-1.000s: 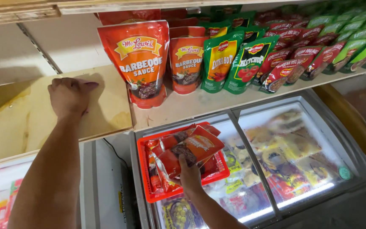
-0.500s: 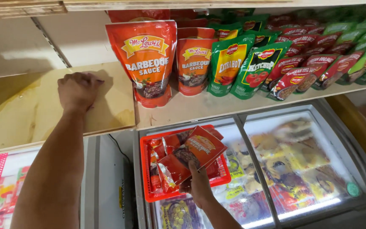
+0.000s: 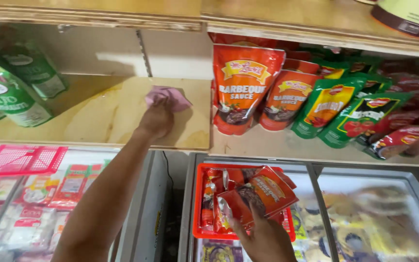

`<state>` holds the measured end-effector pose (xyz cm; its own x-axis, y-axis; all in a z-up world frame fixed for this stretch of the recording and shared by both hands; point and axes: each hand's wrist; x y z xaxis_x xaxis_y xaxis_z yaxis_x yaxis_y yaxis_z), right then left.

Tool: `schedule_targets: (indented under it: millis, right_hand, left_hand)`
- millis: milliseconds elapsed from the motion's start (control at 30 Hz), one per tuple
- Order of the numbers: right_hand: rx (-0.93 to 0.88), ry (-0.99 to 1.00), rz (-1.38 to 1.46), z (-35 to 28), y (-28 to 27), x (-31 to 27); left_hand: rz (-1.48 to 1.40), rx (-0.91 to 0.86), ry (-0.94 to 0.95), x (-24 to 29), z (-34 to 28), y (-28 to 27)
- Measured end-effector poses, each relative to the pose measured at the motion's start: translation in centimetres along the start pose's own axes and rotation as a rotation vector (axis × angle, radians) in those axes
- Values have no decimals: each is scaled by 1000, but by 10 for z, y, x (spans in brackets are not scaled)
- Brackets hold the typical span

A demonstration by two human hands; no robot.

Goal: Stocking sauce and mayonnaise packets on grocery store shelves and wiping the shelves clean with a cloth.

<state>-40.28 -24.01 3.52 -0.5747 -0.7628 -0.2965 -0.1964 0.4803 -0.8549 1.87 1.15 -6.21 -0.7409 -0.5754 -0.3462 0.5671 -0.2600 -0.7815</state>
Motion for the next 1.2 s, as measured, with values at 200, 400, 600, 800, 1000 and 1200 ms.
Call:
schedule_targets:
  millis: [200,400,600,800,1000,1200]
  right_hand:
    - [381,-560,439,37,8,-62]
    - [713,-1005,466,98,-9,-156]
    - [452,-803,-57,166,-4,-238]
    - [273,-454,-270,142,-4,-272]
    - [339,-482,-274,150,0,-269]
    - [358,-471,-217,137,-3,-270]
  left_hand:
    - [-698,-81,-217,86,-36,-202]
    - [-745,254,-809,7,-104,-214]
    - [-120,-215,-843,-18,-115,-171]
    - [-242,-220,-795,-57,-115,-85]
    - [-684,-221,-465,-18,-37,-132]
    - [-415,74,-601,-109,-70,-75]
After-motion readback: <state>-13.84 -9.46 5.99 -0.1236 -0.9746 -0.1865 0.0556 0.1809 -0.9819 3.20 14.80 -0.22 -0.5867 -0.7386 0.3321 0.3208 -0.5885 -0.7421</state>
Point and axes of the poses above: each hand's wrist, its own z-axis towards the middle knuckle, its own y-axis out of the palm, x = y × z, and after that the axes turned 12 degrees about y, right-handed
